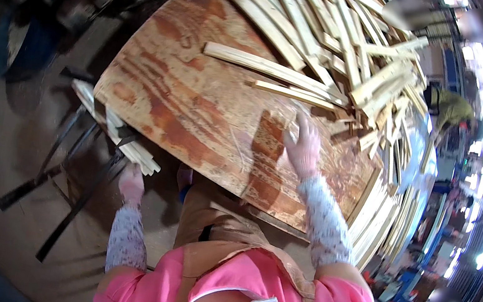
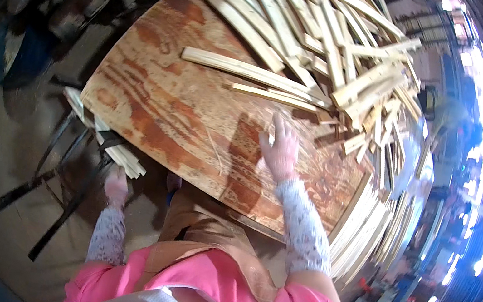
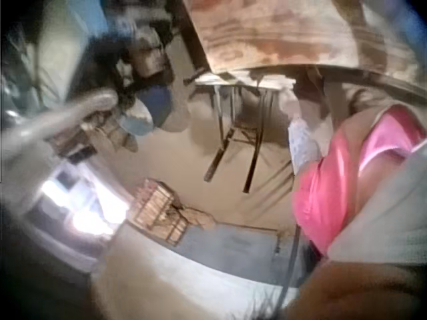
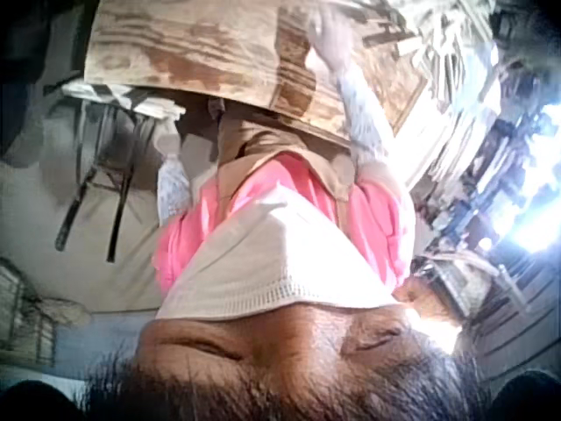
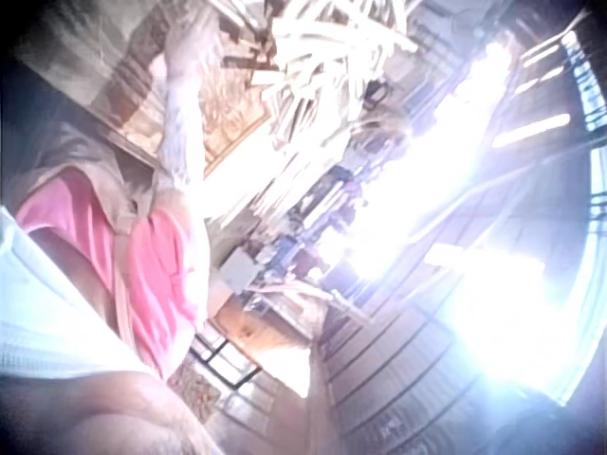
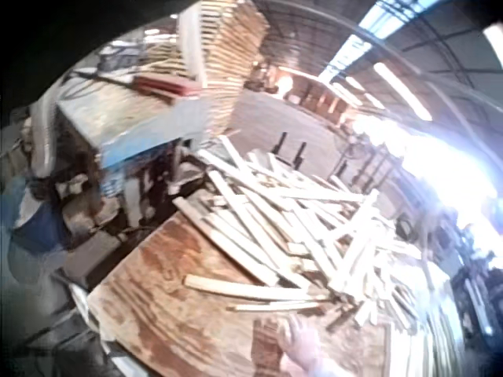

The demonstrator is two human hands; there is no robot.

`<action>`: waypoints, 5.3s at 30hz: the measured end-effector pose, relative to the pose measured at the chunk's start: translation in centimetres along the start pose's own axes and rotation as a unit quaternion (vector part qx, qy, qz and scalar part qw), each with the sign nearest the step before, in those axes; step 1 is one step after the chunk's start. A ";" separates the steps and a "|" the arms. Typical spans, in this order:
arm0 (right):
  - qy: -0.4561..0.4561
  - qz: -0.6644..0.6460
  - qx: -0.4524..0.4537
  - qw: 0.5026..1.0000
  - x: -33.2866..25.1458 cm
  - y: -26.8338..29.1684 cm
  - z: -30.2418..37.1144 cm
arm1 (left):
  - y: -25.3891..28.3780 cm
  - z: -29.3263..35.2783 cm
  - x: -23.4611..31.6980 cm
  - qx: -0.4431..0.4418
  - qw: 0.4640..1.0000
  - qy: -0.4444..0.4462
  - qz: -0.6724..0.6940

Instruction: The person repeatedly picks up thin wooden strips from a large pile on a workbench and arranges them into a neat, aligned stack. The person handles the strips by hand, moving them from a disorganized pile to a growing organized stack on the right side of the bench.

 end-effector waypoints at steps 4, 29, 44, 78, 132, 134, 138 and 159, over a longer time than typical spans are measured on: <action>0.118 0.204 -0.012 0.972 6.2 0.4 -8.3 | -0.3 8.6 2.2 -0.025 0.960 -0.277 -0.012; -0.063 -0.539 0.309 0.781 16.2 32.1 -0.5 | -11.4 29.1 47.1 -0.282 0.844 -0.390 0.237; -0.542 -0.231 0.054 0.806 31.6 8.5 35.1 | -30.2 40.4 46.6 -0.599 0.789 -0.087 0.103; -0.330 0.064 0.206 0.919 30.5 4.6 43.6 | -34.4 44.4 46.4 -0.589 0.799 -0.039 0.120; -0.050 0.082 -0.286 0.954 37.7 25.8 36.3 | -30.7 56.8 60.1 -0.243 0.532 -0.664 -0.465; -0.168 0.042 -0.270 0.947 40.6 25.1 38.6 | -30.9 56.9 61.0 -0.205 0.583 -0.724 -0.308; -0.378 0.007 0.074 0.923 49.5 21.8 50.7 | -32.1 53.1 59.2 -0.215 0.651 -0.727 0.034; -0.516 0.112 0.134 0.838 55.7 16.6 59.9 | -33.3 40.6 62.2 0.096 0.721 -0.611 -0.312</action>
Point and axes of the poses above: each hand's wrist, its own z-axis away from the middle knuckle, its own y-axis out of the back of the hand, x = y × z, the point moved 1 cm from there along -z, towards the middle knuckle, and after that the axes turned 11 degrees about y, right-handed, at the moved point
